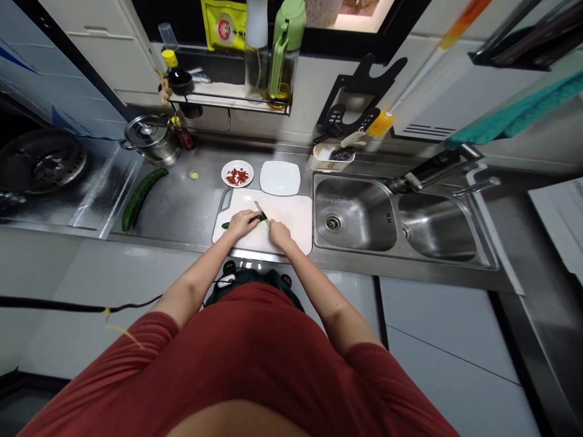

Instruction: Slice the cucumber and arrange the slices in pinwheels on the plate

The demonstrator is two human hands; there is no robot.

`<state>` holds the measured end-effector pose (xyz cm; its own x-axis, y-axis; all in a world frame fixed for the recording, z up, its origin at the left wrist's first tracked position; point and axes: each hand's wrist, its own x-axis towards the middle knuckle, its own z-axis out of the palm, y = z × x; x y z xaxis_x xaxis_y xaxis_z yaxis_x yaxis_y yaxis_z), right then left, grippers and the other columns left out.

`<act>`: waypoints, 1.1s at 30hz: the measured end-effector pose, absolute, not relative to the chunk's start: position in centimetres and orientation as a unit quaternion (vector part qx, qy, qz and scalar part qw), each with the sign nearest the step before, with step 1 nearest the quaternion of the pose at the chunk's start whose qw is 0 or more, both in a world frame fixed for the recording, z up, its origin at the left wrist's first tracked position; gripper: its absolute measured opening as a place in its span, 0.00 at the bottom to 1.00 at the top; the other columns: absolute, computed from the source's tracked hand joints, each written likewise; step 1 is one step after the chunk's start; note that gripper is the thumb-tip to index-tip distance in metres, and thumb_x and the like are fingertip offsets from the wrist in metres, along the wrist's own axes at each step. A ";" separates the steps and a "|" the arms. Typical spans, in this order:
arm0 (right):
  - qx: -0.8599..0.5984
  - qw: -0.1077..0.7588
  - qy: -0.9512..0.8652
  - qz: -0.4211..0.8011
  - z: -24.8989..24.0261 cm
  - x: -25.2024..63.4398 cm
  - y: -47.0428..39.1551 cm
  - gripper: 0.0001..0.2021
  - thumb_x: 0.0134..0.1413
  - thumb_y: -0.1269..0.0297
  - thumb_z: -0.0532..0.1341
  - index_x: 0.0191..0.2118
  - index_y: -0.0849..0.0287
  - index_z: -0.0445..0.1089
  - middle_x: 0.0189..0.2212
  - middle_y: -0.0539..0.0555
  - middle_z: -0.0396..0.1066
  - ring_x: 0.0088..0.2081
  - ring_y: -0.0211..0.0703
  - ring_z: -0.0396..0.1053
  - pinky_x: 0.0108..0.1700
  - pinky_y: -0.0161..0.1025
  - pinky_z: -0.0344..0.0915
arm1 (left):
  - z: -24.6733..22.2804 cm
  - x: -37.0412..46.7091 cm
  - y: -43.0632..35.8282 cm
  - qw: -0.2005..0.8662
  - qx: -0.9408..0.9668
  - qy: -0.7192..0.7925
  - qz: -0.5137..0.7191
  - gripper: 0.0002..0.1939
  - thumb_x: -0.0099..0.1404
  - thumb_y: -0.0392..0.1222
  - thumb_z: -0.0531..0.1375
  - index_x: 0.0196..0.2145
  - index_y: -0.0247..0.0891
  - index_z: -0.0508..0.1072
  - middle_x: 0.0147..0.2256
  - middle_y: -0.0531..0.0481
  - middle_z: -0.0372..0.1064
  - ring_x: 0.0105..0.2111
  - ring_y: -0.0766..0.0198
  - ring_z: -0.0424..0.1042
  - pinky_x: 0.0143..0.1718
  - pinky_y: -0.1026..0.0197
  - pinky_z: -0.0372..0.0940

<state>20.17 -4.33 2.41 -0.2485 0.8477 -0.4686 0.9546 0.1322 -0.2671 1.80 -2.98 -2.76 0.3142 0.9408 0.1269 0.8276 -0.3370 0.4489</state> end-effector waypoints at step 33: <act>0.638 0.097 0.759 -0.086 5.0 26.3 -8.1 0.19 0.67 0.68 0.44 0.58 0.53 0.63 0.47 0.60 0.65 0.45 0.48 0.66 0.45 0.41 0.54 | 0.8 3.3 -1.4 0.213 0.697 0.602 0.327 0.20 0.70 0.51 0.52 0.50 0.39 0.76 0.47 0.46 0.74 0.49 0.58 0.70 0.53 0.56 0.63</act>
<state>26.30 -8.07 5.03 -0.1683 0.9517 -0.2569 0.9851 0.1720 -0.0079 3.34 -1.42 0.81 0.0612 0.9782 0.1987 0.6996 -0.1840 0.6905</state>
